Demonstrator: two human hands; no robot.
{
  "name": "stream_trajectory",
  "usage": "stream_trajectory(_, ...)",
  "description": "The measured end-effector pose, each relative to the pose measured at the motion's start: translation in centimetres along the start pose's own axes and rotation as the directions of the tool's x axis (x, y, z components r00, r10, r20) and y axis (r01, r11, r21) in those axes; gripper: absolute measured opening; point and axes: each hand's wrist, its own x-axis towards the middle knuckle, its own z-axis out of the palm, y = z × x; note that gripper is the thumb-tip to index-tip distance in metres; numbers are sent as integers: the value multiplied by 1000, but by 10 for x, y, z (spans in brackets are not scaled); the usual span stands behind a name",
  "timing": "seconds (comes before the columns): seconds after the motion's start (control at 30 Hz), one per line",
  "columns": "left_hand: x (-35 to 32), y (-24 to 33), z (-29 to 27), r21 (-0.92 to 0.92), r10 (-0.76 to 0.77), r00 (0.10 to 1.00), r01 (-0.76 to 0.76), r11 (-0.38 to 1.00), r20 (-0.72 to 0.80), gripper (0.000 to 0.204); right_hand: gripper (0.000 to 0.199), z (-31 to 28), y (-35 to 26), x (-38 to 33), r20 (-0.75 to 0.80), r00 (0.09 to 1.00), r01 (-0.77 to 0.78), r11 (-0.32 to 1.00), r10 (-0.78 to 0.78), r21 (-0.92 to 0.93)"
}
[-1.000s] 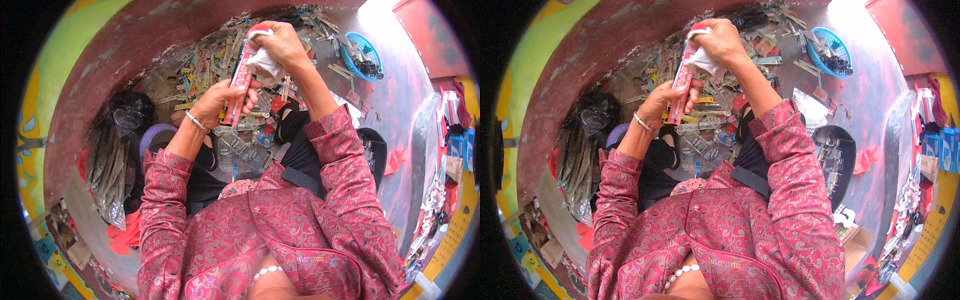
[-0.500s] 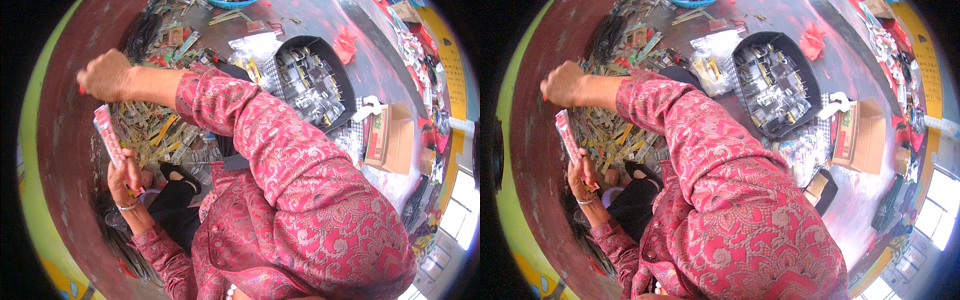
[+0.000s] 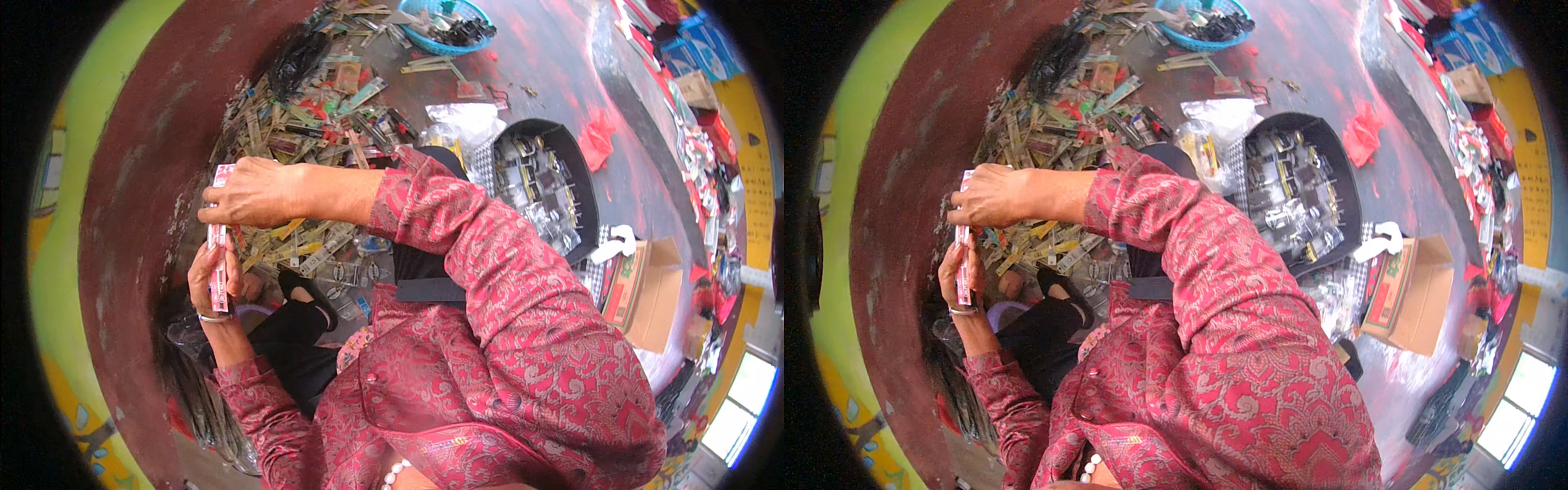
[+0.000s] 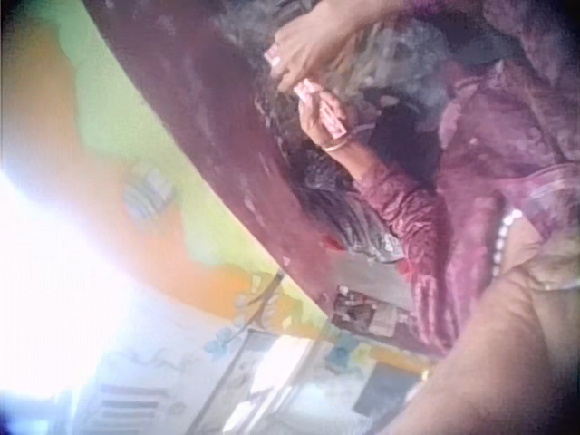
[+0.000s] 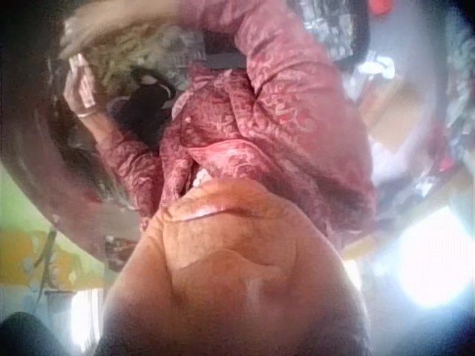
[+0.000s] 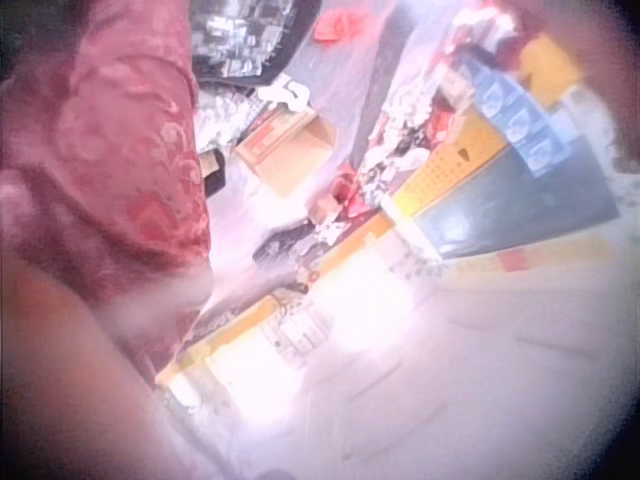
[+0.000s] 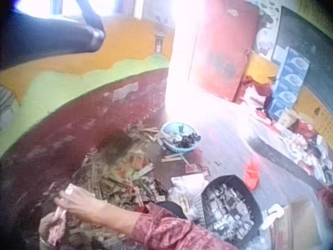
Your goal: The person picks up packaged items from a pile on the floor and wipes each one with a white cloth.
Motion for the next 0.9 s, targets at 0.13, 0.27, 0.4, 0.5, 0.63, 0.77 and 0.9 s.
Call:
stream_trajectory(0.13, -3, 0, 7, -236, -77, 995, 89, 968, 59, 33, 11, 9, -1, 11, 18, 999, -33, 993, 36, -110)
stream_trajectory(0.27, -5, 4, -6, -398, 85, 971, 12, 917, 225, 65, 11, 3, -3, 17, 405, 869, -338, 939, 285, 64)
stream_trajectory(0.4, -5, 15, -30, -213, 78, 982, -115, 970, -173, 58, 16, -6, 1, 20, 714, 611, -791, 216, 343, 573)
stream_trajectory(0.5, 4, 11, -17, 56, 275, 941, -269, 962, -196, 47, 17, -8, -7, 23, 781, 594, -776, -118, 191, 619)
stream_trajectory(0.63, 3, 7, -7, 180, 277, 958, -285, 941, 68, 63, 15, 8, -15, 20, 827, 557, -805, -198, 74, 560)
stream_trajectory(0.77, 17, 4, 11, 222, 372, 926, -349, 910, -70, 42, 16, 14, -27, 16, 808, 589, -804, -87, 15, 588)
stream_trajectory(0.9, 10, 6, 6, 222, 406, 907, -377, 899, -107, 32, 24, 3, -30, 33, 781, 606, -752, 431, 152, 499)
